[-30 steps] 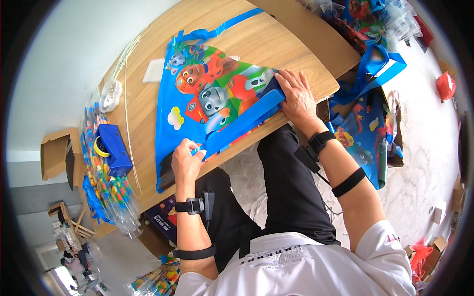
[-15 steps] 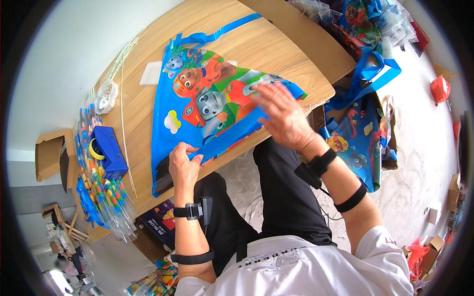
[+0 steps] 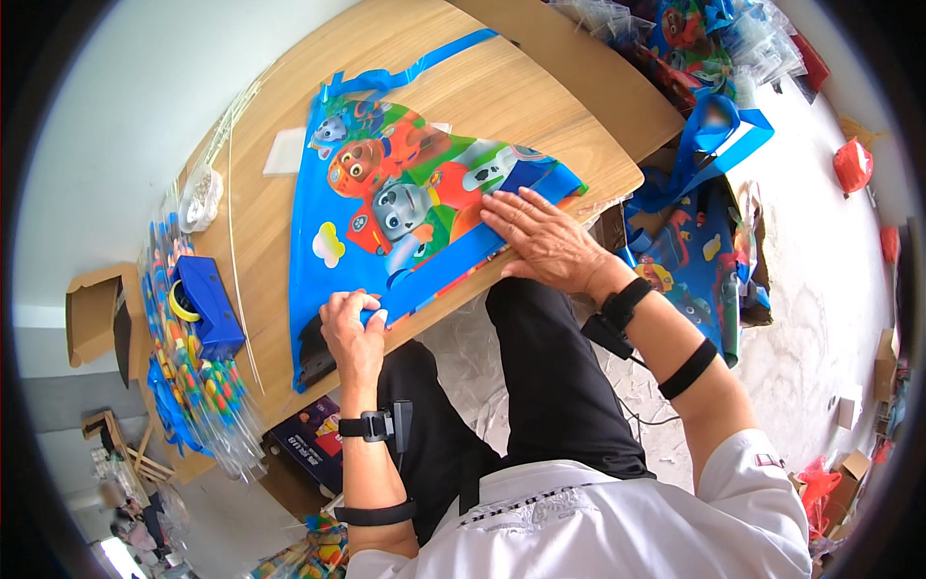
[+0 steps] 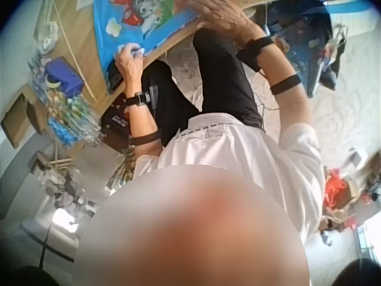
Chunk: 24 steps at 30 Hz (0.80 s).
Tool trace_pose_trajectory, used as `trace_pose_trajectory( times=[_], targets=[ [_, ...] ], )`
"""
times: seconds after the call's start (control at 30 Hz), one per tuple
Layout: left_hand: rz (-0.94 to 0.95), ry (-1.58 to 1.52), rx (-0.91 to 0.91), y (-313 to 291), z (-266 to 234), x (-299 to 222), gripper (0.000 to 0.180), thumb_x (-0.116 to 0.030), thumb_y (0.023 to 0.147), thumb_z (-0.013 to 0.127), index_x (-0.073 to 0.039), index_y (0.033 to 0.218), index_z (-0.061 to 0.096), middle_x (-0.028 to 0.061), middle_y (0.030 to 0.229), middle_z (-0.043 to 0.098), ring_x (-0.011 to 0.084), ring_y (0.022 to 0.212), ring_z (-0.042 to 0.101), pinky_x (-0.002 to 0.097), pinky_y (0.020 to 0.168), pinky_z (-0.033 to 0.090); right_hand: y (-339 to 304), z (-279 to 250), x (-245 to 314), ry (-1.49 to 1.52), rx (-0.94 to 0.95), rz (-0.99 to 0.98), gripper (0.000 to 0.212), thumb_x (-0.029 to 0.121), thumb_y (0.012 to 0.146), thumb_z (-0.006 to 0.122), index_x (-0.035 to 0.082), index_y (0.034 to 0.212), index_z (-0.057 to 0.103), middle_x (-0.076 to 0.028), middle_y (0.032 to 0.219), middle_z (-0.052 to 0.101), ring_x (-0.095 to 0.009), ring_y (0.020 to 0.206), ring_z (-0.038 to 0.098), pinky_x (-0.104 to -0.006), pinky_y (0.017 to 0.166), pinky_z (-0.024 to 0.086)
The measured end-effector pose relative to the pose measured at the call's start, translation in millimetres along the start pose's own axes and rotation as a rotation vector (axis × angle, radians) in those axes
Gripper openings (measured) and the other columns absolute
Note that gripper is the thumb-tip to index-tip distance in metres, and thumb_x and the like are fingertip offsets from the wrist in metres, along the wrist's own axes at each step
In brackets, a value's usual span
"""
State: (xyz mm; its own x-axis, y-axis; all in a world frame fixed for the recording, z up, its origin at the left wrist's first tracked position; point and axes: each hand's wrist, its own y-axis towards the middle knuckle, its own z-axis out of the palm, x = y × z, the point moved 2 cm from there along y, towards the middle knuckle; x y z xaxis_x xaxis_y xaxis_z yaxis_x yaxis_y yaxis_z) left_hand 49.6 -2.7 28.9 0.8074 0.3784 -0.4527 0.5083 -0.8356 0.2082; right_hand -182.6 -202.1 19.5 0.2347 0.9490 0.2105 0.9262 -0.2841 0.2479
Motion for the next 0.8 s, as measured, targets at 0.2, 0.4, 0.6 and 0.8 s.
trace_pose_trajectory(
  times=[0.2, 0.4, 0.6, 0.8],
  targets=[
    [0.284, 0.256, -0.127, -15.3, -6.0, -17.0, 0.017, -0.007, 0.073, 0.071, -0.005, 0.088, 0.065, 0.008, 0.1, 0.06, 0.0291, 0.101, 0.054, 0.0424, 0.091, 0.042, -13.4, -5.0, -17.6, -0.068, -0.019, 0.088, 0.061, 0.038, 0.091, 0.056, 0.004, 0.14, 0.041, -0.013, 0.148, 0.039, -0.026, 0.14, 0.031, -0.0435, 0.118, 0.017],
    [0.392, 0.321, -0.024, -33.9, -8.1, -14.0, 0.03, -0.008, 0.08, 0.066, 0.002, 0.108, 0.061, 0.0135, 0.107, 0.061, 0.0316, 0.111, 0.055, 0.0455, 0.099, 0.041, -14.0, -12.7, -28.0, -0.152, -0.047, 0.016, 0.048, 0.026, 0.09, 0.059, 0.002, 0.13, 0.051, -0.014, 0.14, 0.047, -0.029, 0.134, 0.04, -0.043, 0.115, 0.026],
    [0.503, 0.479, -0.069, -35.2, -3.8, -4.4, 0.026, -0.006, 0.085, 0.059, 0.004, 0.109, 0.058, 0.0175, 0.107, 0.061, 0.032, 0.105, 0.058, 0.0443, 0.092, 0.048, -16.0, -20.6, -32.7, -0.191, -0.078, -0.094, 0.042, 0.016, 0.088, 0.057, 0.003, 0.127, 0.05, -0.016, 0.134, 0.053, -0.033, 0.127, 0.048, -0.042, 0.109, 0.037],
    [0.434, 0.227, -0.05, -12.6, -16.6, 1.9, 0.019, -0.002, 0.085, 0.057, 0.002, 0.103, 0.059, 0.0151, 0.098, 0.065, 0.0326, 0.093, 0.063, 0.0412, 0.079, 0.053, -8.7, -29.5, -42.4, -0.109, -0.069, -0.137, 0.035, 0.009, 0.086, 0.056, 0.004, 0.121, 0.054, -0.014, 0.123, 0.059, -0.032, 0.117, 0.055, -0.0397, 0.102, 0.044]
  ],
)
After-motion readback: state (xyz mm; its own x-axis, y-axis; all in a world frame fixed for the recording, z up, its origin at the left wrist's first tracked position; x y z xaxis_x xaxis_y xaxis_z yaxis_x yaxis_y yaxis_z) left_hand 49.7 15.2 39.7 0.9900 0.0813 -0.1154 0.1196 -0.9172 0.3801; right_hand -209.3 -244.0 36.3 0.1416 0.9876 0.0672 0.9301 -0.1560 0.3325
